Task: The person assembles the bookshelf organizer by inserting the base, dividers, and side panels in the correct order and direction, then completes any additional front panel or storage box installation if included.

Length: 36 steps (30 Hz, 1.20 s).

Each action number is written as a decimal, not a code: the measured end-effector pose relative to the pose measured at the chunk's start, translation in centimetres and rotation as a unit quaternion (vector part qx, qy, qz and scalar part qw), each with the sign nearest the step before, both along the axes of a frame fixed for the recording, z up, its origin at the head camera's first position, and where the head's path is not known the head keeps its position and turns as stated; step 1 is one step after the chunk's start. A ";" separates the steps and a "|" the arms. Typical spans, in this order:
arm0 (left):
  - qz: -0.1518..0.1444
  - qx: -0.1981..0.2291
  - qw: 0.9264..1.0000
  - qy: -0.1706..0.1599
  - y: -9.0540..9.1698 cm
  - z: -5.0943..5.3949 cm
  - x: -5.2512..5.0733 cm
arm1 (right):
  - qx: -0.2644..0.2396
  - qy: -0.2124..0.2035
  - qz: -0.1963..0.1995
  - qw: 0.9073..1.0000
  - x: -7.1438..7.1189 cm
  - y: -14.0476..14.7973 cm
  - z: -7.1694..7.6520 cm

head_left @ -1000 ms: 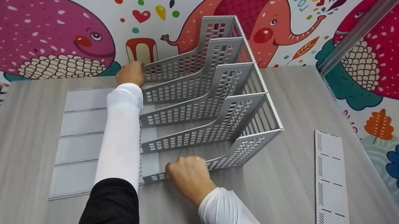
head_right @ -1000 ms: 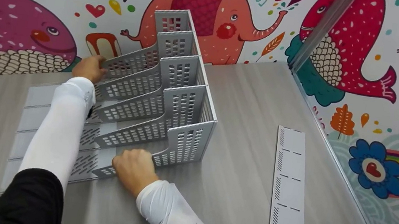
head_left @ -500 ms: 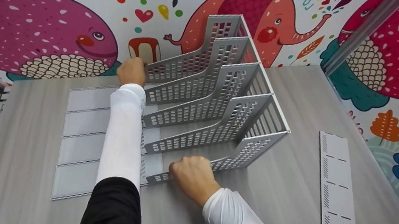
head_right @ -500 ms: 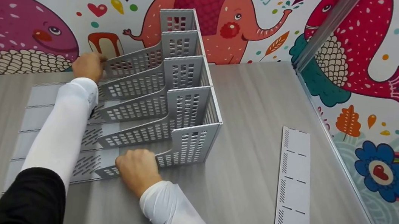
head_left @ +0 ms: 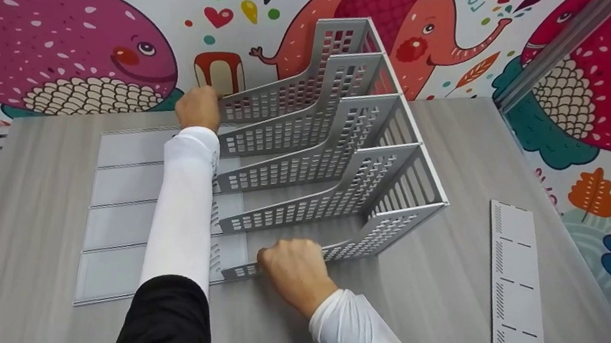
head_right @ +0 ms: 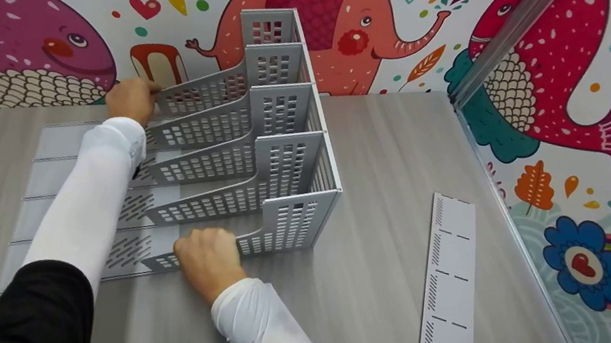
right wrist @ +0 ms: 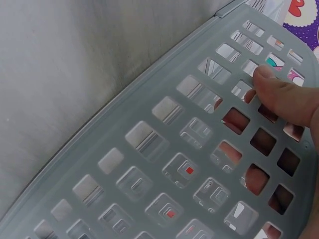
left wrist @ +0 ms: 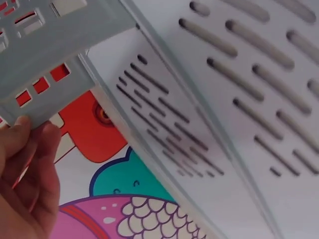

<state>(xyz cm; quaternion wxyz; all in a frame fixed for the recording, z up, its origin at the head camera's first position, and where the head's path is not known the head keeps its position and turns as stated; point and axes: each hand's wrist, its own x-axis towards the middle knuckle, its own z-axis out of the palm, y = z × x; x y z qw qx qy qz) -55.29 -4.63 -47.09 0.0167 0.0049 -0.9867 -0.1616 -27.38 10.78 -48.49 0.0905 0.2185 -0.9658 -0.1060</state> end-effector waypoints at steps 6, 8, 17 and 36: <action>-0.006 0.014 1.000 0.001 -0.3 1.4 0.9 | -0.004 0.001 0.004 1.000 0.3 0.0 0.5; -0.004 0.010 1.000 0.004 -0.5 1.6 1.2 | -0.001 0.004 0.007 1.000 0.4 0.0 0.7; -0.007 -0.036 0.999 0.038 -1.2 1.3 2.3 | -0.010 0.033 0.015 0.999 1.1 0.0 0.9; 0.037 0.006 0.997 -0.069 -9.3 -4.6 11.6 | -0.004 0.027 0.018 0.999 1.8 0.5 -0.1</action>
